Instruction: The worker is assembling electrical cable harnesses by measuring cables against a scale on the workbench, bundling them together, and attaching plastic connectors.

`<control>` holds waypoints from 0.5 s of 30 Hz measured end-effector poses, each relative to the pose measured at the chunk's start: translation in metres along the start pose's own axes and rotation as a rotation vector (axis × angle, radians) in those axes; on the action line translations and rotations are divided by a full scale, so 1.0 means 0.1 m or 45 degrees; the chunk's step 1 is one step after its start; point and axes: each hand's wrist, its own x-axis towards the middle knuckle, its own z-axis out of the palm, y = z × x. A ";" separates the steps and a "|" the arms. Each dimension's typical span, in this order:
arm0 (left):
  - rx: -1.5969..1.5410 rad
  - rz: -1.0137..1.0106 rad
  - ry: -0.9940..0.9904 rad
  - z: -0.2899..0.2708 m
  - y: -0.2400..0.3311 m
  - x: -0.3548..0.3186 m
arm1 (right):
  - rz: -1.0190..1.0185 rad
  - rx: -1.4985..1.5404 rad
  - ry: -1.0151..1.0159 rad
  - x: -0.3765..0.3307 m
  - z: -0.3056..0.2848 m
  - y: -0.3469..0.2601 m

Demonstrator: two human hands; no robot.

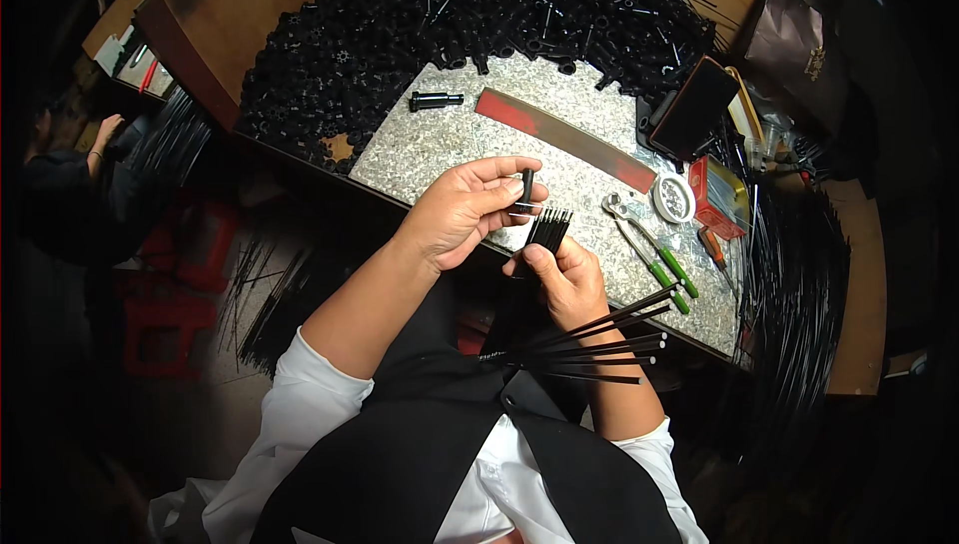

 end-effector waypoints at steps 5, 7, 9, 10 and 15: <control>-0.040 0.013 -0.060 0.01 -0.03 0.03 | 0.033 -0.022 -0.019 0.01 -0.03 -0.02; -0.033 0.010 -0.056 0.03 -0.03 0.03 | 0.040 -0.020 -0.026 0.01 -0.04 -0.03; -0.027 0.007 -0.053 0.03 -0.04 0.03 | 0.050 -0.047 -0.039 0.01 -0.04 -0.04; -0.049 0.002 -0.078 0.03 -0.05 0.04 | 0.050 -0.047 -0.038 0.01 -0.04 -0.02; -0.055 -0.008 -0.114 0.03 -0.04 0.04 | -0.002 -0.048 -0.025 0.00 -0.06 0.04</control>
